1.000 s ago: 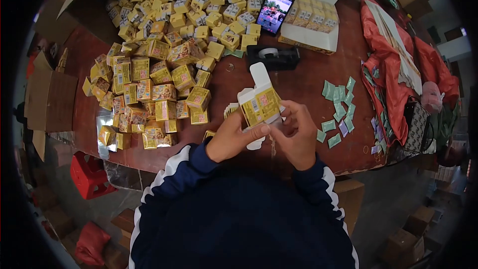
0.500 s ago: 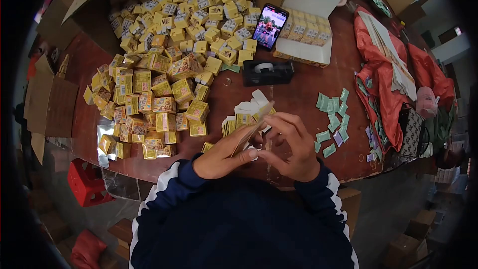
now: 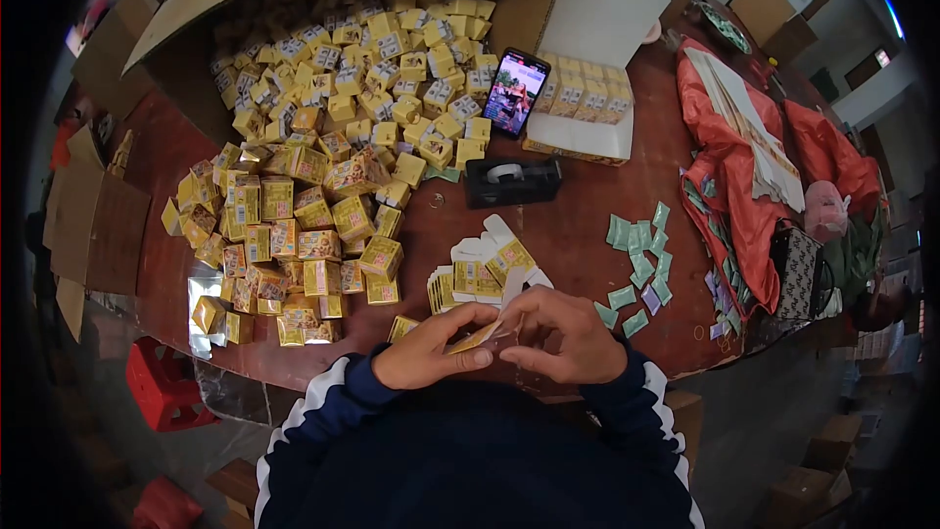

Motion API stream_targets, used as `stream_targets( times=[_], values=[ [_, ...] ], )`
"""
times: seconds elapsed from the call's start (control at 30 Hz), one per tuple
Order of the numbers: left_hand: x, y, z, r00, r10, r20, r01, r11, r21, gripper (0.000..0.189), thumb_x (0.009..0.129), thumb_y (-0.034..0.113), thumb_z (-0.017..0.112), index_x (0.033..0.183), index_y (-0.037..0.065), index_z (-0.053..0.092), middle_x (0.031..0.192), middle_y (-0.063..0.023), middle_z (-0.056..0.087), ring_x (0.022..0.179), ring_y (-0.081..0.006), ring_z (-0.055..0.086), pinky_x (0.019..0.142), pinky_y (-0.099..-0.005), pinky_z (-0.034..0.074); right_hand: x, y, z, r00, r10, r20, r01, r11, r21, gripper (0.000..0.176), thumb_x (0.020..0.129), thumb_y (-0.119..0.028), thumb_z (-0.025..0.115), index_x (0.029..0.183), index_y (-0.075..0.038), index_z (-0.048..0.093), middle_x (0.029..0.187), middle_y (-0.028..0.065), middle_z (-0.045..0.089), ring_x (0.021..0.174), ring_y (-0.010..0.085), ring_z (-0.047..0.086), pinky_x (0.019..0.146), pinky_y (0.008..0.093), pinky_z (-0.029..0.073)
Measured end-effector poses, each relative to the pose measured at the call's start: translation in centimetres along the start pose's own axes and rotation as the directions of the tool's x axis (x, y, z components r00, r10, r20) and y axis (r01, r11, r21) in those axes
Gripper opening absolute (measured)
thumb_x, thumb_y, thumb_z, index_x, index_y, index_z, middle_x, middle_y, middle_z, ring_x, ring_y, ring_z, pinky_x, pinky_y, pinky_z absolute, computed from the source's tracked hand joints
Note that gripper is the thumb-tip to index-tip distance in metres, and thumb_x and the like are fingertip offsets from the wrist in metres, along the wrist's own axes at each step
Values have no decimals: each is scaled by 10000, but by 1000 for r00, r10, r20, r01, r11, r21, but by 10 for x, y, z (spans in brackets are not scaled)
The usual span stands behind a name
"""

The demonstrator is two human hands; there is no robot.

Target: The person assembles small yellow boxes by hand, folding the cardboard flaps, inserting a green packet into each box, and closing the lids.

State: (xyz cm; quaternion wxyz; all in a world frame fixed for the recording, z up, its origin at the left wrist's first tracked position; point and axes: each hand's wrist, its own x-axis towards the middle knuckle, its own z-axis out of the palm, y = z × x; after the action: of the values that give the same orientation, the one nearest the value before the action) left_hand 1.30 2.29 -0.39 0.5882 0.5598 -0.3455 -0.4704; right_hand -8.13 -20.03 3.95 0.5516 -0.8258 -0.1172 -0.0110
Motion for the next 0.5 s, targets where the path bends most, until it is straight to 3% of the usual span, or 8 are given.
stream_targets(
  times=[0.07, 0.13, 0.27, 0.33, 0.4, 0.43, 0.47, 0.5],
  values=[
    [-1, 0, 2, 1000, 13, 10, -14, 1000, 16, 568, 966, 333, 668, 1373, 2, 449, 1241, -103, 555, 1162, -171, 523, 1014, -321, 418, -3, -2, 0, 993, 94, 75, -101, 991, 83, 398, 830, -110, 782, 1150, -36, 558, 1038, 105, 683, 768, 148, 700, 619, 255, 544],
    [-2, 5, 6, 997, -61, 56, 67, 991, -119, 577, 968, 338, 664, 1379, -1, 442, 1229, -102, 558, 1146, -170, 526, 1004, -315, 423, -5, -8, 1, 954, 242, 177, -294, 867, 402, 410, 861, -93, 758, 1170, -33, 495, 1087, 115, 698, 834, 151, 714, 675, 259, 555],
    [1, 3, 9, 998, -53, 18, 54, 994, -97, 577, 969, 347, 662, 1382, 8, 444, 1239, -101, 571, 1167, -177, 534, 994, -309, 431, -11, 3, -2, 931, 227, 285, -330, 856, 399, 540, 876, -61, 734, 1338, -41, 455, 1118, 147, 692, 841, 164, 712, 714, 279, 564],
    [3, 1, 9, 997, -71, 7, 71, 990, -122, 580, 967, 346, 665, 1384, 8, 444, 1255, -118, 573, 1182, -200, 541, 1000, -318, 432, -10, -4, -1, 950, 219, 224, -310, 761, 570, 757, 872, -37, 727, 1517, -92, 335, 1130, 148, 692, 811, 162, 714, 708, 285, 568],
    [7, 2, 8, 996, -89, -6, 87, 985, -147, 583, 964, 344, 668, 1385, 8, 444, 1271, -136, 574, 1196, -222, 547, 1006, -328, 434, -10, 5, -2, 950, 145, 277, -267, 836, 479, 832, 868, -32, 727, 1555, -129, 267, 1150, 143, 689, 794, 163, 717, 703, 283, 570],
    [8, 4, 8, 999, -35, -13, 35, 999, 8, 597, 964, 358, 662, 1390, 4, 440, 1284, -156, 570, 1205, -253, 550, 1017, -342, 430, -8, 8, -3, 940, 78, 332, -211, 897, 388, 909, 865, -27, 727, 1592, -165, 199, 1170, 139, 686, 778, 165, 720, 698, 282, 572],
    [10, 5, 8, 1000, 19, -10, -17, 987, 162, 610, 964, 373, 656, 1395, 0, 436, 1298, -177, 567, 1213, -284, 553, 1029, -356, 427, -3, 6, -1, 919, 118, 375, -227, 938, 261, 871, 870, -69, 732, 1581, -173, 240, 1040, 115, 714, 720, 175, 717, 670, 291, 574],
    [11, 4, 6, 997, -44, 56, 26, 958, 287, 628, 988, 403, 601, 1411, -24, 421, 1326, -213, 551, 1240, -336, 541, 1050, -373, 415, 1, 2, 0, 919, 117, 376, -228, 937, 263, 871, 870, -69, 732, 1581, -173, 240, 1040, 115, 714, 720, 175, 717, 670, 291, 574]
  ],
)
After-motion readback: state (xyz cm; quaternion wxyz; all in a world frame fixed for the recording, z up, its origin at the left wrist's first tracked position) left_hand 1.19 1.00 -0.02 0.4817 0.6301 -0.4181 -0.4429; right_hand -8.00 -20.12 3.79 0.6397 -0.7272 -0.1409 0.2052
